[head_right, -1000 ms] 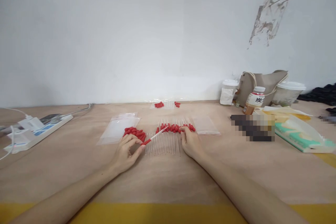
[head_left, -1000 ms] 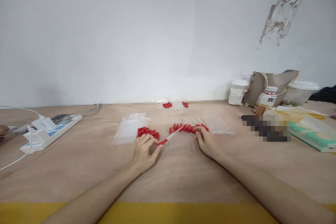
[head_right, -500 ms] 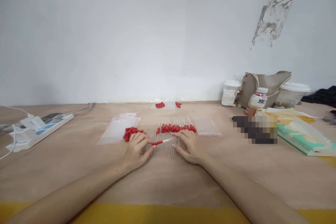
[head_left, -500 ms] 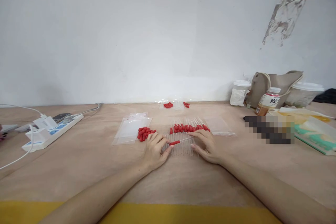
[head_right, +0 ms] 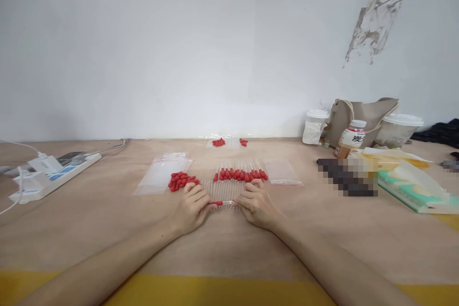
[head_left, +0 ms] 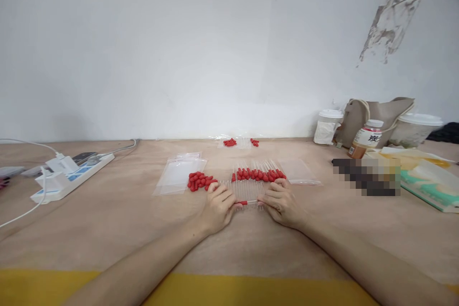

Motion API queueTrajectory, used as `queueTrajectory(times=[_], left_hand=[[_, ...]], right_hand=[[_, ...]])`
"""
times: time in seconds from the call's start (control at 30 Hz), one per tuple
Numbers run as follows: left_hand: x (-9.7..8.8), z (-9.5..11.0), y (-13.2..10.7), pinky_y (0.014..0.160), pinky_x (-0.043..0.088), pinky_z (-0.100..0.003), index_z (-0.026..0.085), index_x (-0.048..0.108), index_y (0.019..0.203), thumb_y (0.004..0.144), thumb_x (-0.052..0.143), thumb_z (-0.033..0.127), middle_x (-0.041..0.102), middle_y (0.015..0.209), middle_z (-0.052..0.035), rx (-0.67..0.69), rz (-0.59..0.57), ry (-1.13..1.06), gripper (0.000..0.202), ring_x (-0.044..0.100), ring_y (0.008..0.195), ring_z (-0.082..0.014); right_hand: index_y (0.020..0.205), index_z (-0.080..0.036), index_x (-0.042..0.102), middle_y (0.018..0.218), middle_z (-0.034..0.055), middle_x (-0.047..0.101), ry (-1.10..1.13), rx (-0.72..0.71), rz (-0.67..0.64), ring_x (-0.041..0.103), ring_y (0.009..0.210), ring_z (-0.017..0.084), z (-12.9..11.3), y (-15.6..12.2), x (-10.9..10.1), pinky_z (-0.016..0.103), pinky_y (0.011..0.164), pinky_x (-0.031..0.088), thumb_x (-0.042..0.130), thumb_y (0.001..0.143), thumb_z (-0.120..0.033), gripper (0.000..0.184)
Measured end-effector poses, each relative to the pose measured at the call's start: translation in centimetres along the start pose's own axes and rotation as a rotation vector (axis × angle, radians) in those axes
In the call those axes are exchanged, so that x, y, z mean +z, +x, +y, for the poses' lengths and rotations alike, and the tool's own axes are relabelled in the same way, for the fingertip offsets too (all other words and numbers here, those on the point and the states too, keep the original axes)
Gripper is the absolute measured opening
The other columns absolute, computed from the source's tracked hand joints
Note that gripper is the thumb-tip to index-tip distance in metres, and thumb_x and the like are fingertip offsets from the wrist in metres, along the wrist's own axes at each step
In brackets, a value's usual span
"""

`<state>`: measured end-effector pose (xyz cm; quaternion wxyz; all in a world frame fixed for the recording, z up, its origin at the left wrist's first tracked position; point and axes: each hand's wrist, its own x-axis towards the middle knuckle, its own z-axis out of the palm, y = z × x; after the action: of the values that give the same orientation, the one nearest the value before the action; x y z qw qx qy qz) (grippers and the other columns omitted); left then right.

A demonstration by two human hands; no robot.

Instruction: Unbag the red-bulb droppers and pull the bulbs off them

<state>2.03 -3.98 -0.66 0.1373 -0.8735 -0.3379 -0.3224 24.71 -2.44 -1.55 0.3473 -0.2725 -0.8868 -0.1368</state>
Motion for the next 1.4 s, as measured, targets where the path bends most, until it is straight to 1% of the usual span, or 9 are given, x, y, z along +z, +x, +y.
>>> queueTrajectory(times=[0.3,0.4,0.5,0.57,0.67,0.8,1.03,1.2,1.4], left_hand=[[-1.2,-0.5,-0.6,0.071,0.031,-0.033,0.016,0.056,0.066,0.083,0.044,0.017,0.054,0.058,-0.0013,0.112,0.075,0.073,0.021,0.045,0.064,-0.0144],[-3.7,-3.1,-0.6,0.069,0.034,-0.031,0.018,0.059,0.069,0.082,0.045,0.018,0.059,0.067,-0.0016,-0.105,0.174,0.063,0.019,0.050,0.068,-0.0146],[-6.2,-6.5,-0.5,0.068,0.040,-0.027,0.019,0.062,0.081,0.082,0.047,0.025,0.062,0.078,-0.0023,-0.375,0.298,0.008,0.017,0.054,0.073,-0.0143],[-7.1,-8.4,-0.7,0.065,0.043,-0.025,0.018,0.064,0.085,0.080,0.047,0.028,0.061,0.084,-0.0035,-0.531,0.250,-0.005,0.021,0.055,0.075,-0.0149],[-7.7,-10.3,-1.4,0.062,0.043,-0.024,0.018,0.065,0.087,0.075,0.046,0.025,0.062,0.085,-0.0042,-0.765,0.007,0.010,0.024,0.058,0.072,-0.0157],[-7.9,-10.9,-2.0,0.053,0.039,-0.023,0.017,0.060,0.090,0.070,0.047,0.022,0.063,0.070,-0.0019,-0.986,-0.230,0.040,0.024,0.059,0.063,-0.0162],[-5.7,-11.3,-2.3,0.052,0.036,-0.023,0.018,0.054,0.085,0.068,0.055,0.040,0.064,0.072,-0.0024,-1.071,-0.207,0.058,0.028,0.059,0.063,-0.0170],[-4.7,-12.2,-2.4,0.058,0.038,-0.024,0.018,0.057,0.074,0.069,0.054,0.038,0.065,0.074,-0.0039,-1.070,-0.188,0.009,0.022,0.059,0.070,-0.0183],[-4.4,-13.5,-3.0,0.054,0.037,-0.023,0.017,0.056,0.068,0.074,0.046,0.030,0.064,0.066,-0.0024,-1.072,-0.191,-0.016,0.017,0.058,0.062,-0.0160]], right_hand=[[0.071,-0.019,0.061,0.053,-0.0016,0.053,0.037,0.006,0.066,0.040,0.061,0.012,0.5,-0.8,-0.8,0.031,0.074,0.025,0.046,0.083,-0.023,0.020],[0.070,-0.019,0.062,0.058,-0.0001,0.059,-0.024,0.154,0.111,0.044,0.061,0.011,2.0,-1.3,-1.9,0.031,0.074,0.024,0.043,0.085,-0.024,0.024],[0.070,-0.021,0.064,0.061,0.0004,0.062,-0.053,0.275,0.037,0.049,0.061,0.012,2.9,-1.3,-2.7,0.030,0.070,0.023,0.041,0.086,-0.028,0.028],[0.069,-0.021,0.064,0.062,0.0007,0.064,-0.058,0.345,-0.031,0.052,0.061,0.012,2.9,-1.3,-2.9,0.028,0.066,0.023,0.039,0.087,-0.029,0.032],[0.066,-0.020,0.064,0.060,0.0013,0.064,-0.152,0.430,-0.056,0.053,0.056,0.011,2.6,-1.4,-2.9,0.027,0.063,0.023,0.038,0.087,-0.031,0.035],[0.062,-0.018,0.064,0.060,0.0029,0.065,-0.323,0.382,-0.045,0.055,0.057,0.011,2.4,-1.8,-2.4,0.028,0.065,0.023,0.040,0.086,-0.029,0.036],[0.075,-0.018,0.066,0.067,0.0034,0.065,-0.358,0.352,-0.132,0.055,0.063,0.013,1.4,-1.7,-0.5,0.029,0.067,0.023,0.038,0.084,-0.020,0.029],[0.097,-0.018,0.061,0.079,0.0042,0.065,-0.373,0.426,-0.201,0.055,0.071,0.015,0.1,-0.9,0.2,0.030,0.067,0.022,0.036,0.084,-0.018,0.028],[0.103,-0.019,0.056,0.089,0.0046,0.060,-0.281,0.502,-0.305,0.053,0.083,0.017,-0.7,-0.4,0.1,0.030,0.072,0.025,0.033,0.086,-0.022,0.029]])
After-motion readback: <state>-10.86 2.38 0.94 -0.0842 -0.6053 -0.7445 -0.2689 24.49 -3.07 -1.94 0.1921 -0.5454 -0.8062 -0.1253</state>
